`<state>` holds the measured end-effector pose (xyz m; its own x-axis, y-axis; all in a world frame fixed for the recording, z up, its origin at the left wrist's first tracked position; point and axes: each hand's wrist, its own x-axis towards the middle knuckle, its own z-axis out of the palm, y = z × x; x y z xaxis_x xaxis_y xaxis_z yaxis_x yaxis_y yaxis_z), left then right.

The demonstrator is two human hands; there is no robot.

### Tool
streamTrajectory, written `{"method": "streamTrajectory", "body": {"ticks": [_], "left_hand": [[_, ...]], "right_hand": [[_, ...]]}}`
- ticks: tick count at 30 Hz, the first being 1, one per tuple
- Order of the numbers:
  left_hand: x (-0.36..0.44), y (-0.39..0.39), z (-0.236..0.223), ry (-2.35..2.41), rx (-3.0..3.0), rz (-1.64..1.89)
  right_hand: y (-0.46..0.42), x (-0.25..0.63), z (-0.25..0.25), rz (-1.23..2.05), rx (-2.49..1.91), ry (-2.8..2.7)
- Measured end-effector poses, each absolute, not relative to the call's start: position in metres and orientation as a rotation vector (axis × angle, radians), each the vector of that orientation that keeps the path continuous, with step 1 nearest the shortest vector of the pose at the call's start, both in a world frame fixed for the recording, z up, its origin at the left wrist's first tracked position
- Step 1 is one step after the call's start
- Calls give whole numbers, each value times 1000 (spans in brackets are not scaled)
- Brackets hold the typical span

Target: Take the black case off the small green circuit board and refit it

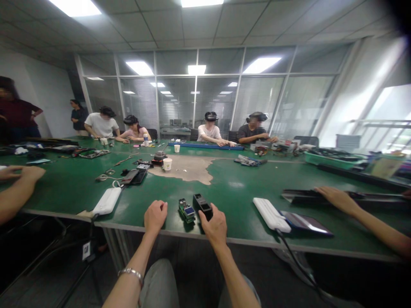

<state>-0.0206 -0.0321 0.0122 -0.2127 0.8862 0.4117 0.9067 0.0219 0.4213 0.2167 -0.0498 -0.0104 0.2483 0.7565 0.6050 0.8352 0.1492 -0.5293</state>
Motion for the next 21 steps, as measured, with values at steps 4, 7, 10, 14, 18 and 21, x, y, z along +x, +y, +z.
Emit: {"method": "streamTrajectory", "body": {"ticks": [4,7,10,14,18,21], "left_hand": [[-21,-32,13,-2235,-1946,-953],[-21,-32,13,-2242,-1937,-944],[-21,-32,13,-2238,-1936,-949],[-21,-32,12,-2244,-1927,-957],[-21,-32,12,-2243,-1927,-970],[-22,-32,11,-2228,-1933,-980]], "right_hand": [[-51,216,-10,-84,-1601,-1523],[-53,216,-4,-35,-1605,-1469],[-56,213,10,29,-1575,-1370],[-65,199,34,96,-1471,-1371],[-73,177,48,98,-1486,-1419],[-73,164,49,83,-1531,-1444]]}}
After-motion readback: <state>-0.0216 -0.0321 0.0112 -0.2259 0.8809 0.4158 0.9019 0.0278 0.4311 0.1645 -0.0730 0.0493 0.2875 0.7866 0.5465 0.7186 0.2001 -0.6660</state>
